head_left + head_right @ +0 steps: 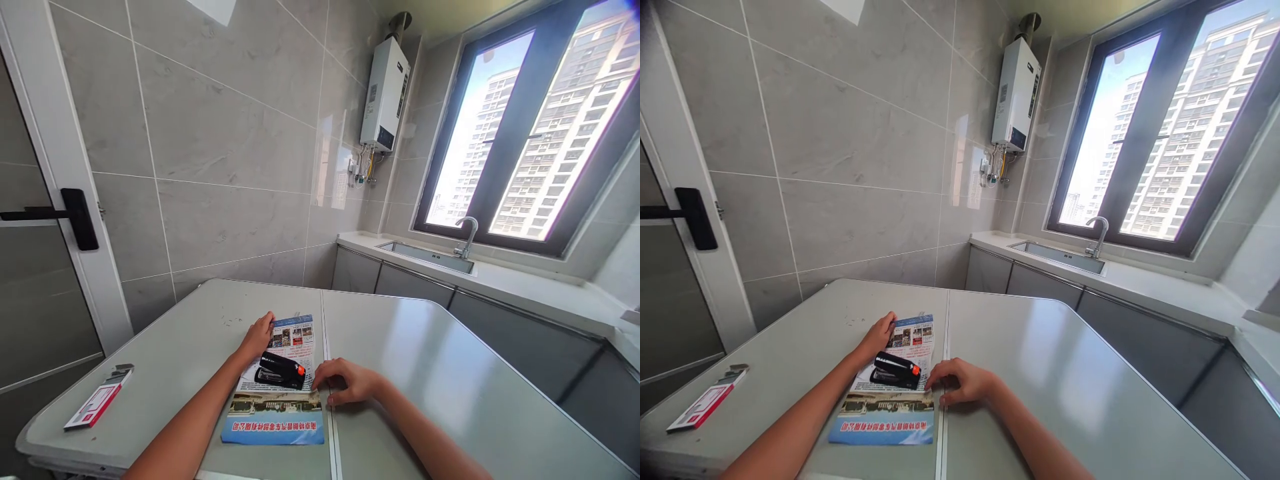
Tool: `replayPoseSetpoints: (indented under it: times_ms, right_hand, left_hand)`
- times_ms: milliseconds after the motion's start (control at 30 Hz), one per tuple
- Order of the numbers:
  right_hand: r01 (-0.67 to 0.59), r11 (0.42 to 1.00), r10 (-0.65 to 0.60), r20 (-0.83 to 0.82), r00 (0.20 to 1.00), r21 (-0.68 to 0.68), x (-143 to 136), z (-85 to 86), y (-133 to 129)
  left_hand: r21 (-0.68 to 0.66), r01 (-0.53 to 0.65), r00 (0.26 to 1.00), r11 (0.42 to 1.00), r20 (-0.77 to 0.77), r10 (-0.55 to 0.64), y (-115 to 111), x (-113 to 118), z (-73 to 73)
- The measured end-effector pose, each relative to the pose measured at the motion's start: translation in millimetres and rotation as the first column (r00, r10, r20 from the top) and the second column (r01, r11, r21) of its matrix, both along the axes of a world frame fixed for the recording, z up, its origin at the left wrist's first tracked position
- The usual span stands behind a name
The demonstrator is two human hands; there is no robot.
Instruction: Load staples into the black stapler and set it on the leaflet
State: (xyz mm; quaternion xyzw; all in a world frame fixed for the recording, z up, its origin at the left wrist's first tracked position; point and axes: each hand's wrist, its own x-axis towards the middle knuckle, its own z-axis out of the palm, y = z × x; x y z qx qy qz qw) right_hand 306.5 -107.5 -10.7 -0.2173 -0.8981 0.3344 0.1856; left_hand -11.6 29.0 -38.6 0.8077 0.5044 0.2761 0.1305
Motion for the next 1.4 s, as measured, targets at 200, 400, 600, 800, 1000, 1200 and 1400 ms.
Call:
replayPoseSetpoints:
  times_ms: [200, 400, 600, 800, 1000, 1200, 1400]
  right_hand:
    - [-0.076, 0.995, 0.076, 0.0, 0.997, 0.057, -18, -11.3, -10]
    - [0.067, 0.997, -0.062, -0.13, 0.99, 0.039, -28, -20.5, -17]
    - [0.089, 0.995, -0.081, -0.174, 0.981, 0.037, -19, -14.1, -29]
    - [0.17, 0.982, -0.148, -0.214, 0.966, 0.087, -4, -12.6, -53]
    - [0.242, 0.967, -0.223, -0.195, 0.955, 0.078, 12, -10.6, -70]
    - [0.232, 0.97, -0.217, -0.158, 0.963, 0.079, 24, -12.0, -73]
    - [0.25, 0.968, -0.249, -0.041, 0.968, 0.022, 38, -23.1, -70]
  left_hand:
    - [-0.009, -0.001, 1.0, 1.0, 0.005, 0.001, -2, 1, 1.6]
    - [-0.007, -0.02, 1.0, 1.0, -0.003, 0.02, -6, 3, 5.6]
    - [0.01, -0.047, 0.999, 0.999, 0.007, 0.047, -15, 19, 5.1]
    - [0.033, 0.016, 0.997, 0.999, 0.078, -0.018, -26, 43, 4.3]
    - [0.037, 0.155, 0.987, 0.987, -0.037, -0.154, -37, 55, 5.0]
    - [0.07, 0.326, 0.945, 0.943, -0.062, -0.322, -43, 55, 3.9]
    - [0.12, 0.375, 0.92, 0.919, -0.171, -0.353, -47, 44, 8.3]
